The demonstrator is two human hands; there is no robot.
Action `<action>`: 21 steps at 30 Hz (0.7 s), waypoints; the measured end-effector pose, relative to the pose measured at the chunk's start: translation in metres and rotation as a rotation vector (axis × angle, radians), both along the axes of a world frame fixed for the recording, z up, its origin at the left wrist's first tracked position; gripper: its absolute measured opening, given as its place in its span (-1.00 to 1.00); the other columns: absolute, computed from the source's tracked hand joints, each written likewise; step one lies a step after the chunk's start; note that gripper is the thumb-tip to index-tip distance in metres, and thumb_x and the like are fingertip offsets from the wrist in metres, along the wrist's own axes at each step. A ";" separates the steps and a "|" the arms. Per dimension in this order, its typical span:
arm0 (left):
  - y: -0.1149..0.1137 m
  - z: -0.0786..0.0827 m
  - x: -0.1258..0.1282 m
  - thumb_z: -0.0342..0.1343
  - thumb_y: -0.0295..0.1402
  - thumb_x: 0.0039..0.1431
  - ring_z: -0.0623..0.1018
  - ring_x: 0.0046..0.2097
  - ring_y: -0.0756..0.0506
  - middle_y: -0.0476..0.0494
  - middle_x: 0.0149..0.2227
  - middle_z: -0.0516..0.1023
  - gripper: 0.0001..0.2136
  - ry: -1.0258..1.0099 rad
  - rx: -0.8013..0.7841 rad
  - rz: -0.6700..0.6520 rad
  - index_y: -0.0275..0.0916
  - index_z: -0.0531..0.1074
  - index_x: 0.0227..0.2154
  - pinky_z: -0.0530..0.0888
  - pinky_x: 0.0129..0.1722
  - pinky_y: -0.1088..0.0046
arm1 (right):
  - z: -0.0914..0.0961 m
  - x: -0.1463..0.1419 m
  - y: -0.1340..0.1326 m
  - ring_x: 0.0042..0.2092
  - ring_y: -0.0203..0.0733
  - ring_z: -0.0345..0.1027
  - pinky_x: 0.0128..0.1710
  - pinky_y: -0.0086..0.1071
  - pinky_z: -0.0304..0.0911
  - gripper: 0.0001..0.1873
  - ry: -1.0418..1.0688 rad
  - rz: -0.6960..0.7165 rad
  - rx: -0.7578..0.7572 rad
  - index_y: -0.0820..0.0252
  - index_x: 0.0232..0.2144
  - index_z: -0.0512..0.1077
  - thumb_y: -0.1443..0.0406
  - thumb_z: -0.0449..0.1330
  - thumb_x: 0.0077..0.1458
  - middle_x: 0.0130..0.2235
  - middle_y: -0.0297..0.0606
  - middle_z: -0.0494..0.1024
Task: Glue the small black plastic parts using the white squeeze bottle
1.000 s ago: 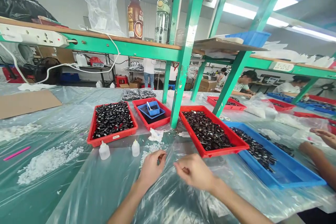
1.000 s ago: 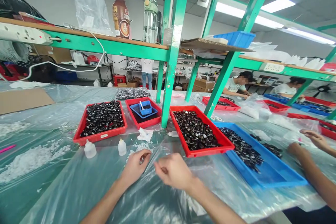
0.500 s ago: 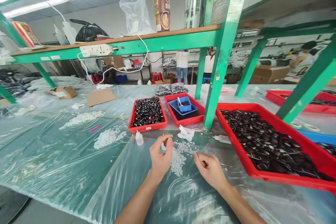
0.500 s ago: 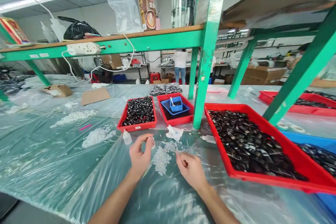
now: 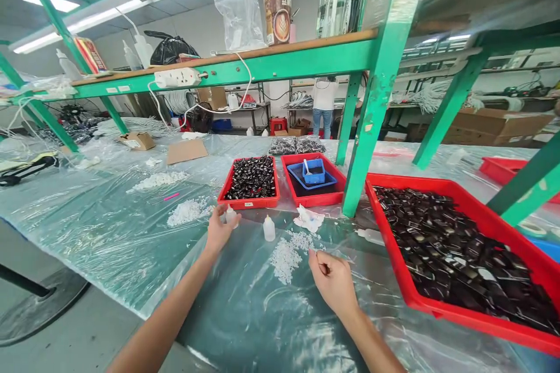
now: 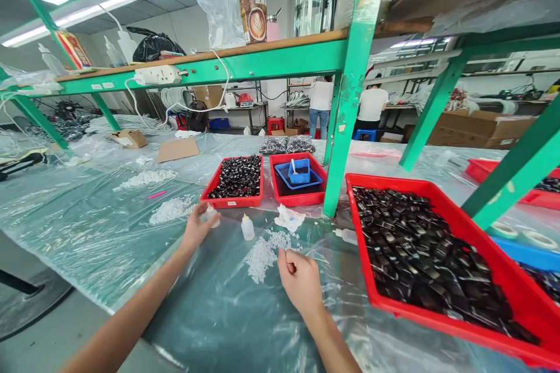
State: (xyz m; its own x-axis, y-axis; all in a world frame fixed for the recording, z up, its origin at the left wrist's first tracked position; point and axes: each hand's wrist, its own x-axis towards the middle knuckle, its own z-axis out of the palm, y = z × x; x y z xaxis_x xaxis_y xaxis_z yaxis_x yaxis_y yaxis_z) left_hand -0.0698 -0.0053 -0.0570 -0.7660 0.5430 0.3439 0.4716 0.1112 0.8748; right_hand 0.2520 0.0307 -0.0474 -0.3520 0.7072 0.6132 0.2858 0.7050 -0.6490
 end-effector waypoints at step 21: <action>-0.104 0.011 -0.112 0.21 -0.04 0.06 0.58 0.01 -0.38 -0.25 -0.15 0.66 -0.69 0.230 -0.600 0.316 -0.18 0.50 -0.30 0.34 0.08 0.06 | -0.004 0.001 0.006 -0.54 -0.35 -0.25 -0.58 -0.41 -0.15 -0.51 0.019 -0.059 0.045 0.10 -0.57 -0.15 0.17 0.04 0.28 -0.55 -0.46 -0.16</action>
